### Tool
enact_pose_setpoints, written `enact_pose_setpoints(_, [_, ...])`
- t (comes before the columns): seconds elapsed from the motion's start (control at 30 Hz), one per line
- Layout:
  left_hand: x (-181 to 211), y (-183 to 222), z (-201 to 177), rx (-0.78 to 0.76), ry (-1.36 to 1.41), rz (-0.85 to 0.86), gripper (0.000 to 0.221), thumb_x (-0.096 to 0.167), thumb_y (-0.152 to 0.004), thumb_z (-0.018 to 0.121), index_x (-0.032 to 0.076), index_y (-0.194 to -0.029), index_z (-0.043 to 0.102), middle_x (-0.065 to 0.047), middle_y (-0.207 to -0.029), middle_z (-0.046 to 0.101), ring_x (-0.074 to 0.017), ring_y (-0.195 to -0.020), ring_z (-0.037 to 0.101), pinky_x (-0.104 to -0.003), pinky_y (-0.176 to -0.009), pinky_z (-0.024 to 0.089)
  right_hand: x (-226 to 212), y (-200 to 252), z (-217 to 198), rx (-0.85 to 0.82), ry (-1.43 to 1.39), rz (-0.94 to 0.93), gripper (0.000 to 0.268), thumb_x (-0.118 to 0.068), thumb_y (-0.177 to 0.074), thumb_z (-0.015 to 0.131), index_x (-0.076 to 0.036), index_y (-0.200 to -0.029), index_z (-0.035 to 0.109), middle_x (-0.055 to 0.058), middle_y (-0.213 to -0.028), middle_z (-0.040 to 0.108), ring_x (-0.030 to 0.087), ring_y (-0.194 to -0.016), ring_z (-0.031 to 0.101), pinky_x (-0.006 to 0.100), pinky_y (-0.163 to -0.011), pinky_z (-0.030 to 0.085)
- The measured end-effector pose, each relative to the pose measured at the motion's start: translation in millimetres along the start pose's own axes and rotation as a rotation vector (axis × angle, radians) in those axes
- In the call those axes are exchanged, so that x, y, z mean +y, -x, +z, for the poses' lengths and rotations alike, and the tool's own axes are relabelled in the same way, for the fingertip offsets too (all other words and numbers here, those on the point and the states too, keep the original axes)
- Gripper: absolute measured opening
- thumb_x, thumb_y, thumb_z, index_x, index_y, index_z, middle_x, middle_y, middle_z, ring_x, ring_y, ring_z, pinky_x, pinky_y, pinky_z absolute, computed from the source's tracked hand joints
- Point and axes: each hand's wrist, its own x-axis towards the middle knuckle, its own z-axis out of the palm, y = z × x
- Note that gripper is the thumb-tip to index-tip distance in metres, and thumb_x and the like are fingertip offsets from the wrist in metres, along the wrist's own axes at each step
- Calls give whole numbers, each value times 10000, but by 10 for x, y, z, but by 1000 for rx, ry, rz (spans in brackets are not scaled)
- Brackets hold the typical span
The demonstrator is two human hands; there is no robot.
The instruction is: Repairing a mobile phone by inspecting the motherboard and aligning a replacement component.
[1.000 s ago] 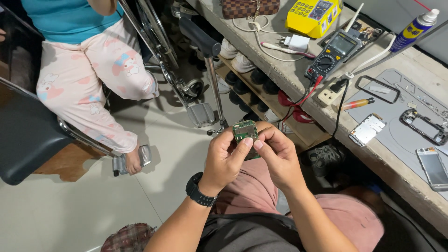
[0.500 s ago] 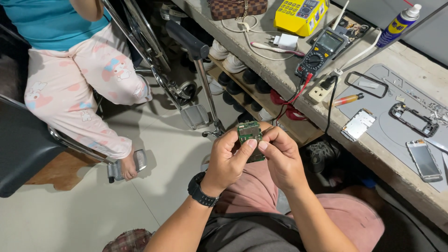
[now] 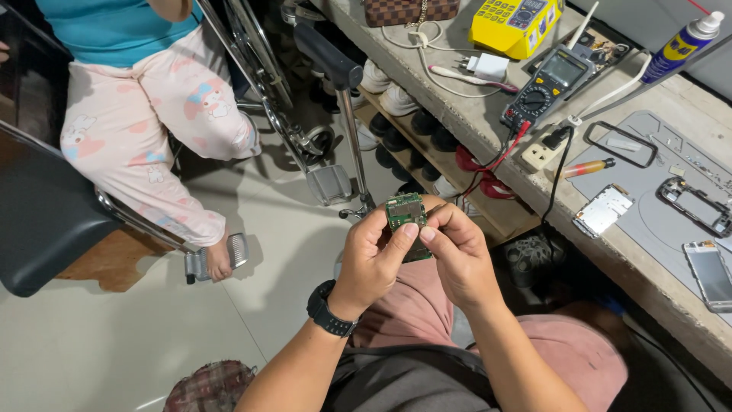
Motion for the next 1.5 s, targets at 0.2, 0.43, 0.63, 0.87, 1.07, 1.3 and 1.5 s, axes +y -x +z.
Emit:
enact_pose_setpoints(0.2, [201, -19, -10, 22, -24, -3, 138, 105, -1137, 739, -8, -1081, 795, -119, -883, 750, -132, -1004, 616, -376, -811, 642, 295, 58, -190, -2, 29, -10, 126, 2, -1053, 741, -19, -960, 660, 49, -870, 528, 113, -833, 440, 288, -698, 358])
enact_pose_setpoints(0.43, [-28, 79, -89, 50, -68, -22, 91, 66, -1079, 778, -4, -1030, 808, -121, -797, 701, -124, -850, 622, -351, -703, 616, 119, 8, -34, 2, 67, -13, 100, 0, -1073, 737, -10, -990, 682, 67, -870, 583, 124, -839, 484, 295, -734, 399])
enact_pose_setpoints(0.63, [59, 18, -46, 38, -30, -13, 80, 62, -1054, 795, 10, -993, 792, -93, -769, 647, -103, -842, 597, -332, -662, 590, 161, 33, -103, -4, 106, -32, 103, -1, -1071, 743, -15, -990, 681, 68, -890, 600, 138, -846, 489, 312, -741, 417])
enact_pose_setpoints(0.87, [93, -48, -13, 44, 38, 36, 167, 61, -1111, 712, -16, -994, 803, -160, -802, 758, -141, -831, 667, -332, -675, 613, 178, 2, -52, -7, 98, -71, 158, -42, -1037, 757, -41, -921, 649, 83, -906, 562, 175, -877, 488, 339, -786, 425])
enact_pose_setpoints(1.07, [-47, -44, -103, 75, 102, 48, 169, 37, -1120, 677, -17, -999, 782, -145, -838, 793, -134, -860, 687, -333, -693, 624, 185, -51, 0, -23, 153, -66, 170, -59, -1038, 743, -60, -903, 640, 38, -866, 511, 133, -852, 457, 324, -761, 406])
enact_pose_setpoints(1.3, [-220, -73, 102, 24, 134, -25, 186, 77, -1132, 689, -32, -1043, 811, -202, -869, 843, -166, -867, 722, -362, -788, 645, 129, -2, -131, 89, 141, -40, 135, -31, -1041, 716, -52, -931, 642, 12, -858, 504, 106, -821, 432, 308, -724, 378])
enact_pose_setpoints(1.5, [-181, -182, 209, -31, 118, -32, 149, 69, -1116, 726, -14, -1015, 797, -189, -821, 853, -156, -859, 764, -348, -781, 658, 80, 37, -189, 144, 158, -40, 138, -33, -1052, 729, -47, -944, 645, 15, -854, 491, 89, -812, 424, 286, -700, 361])
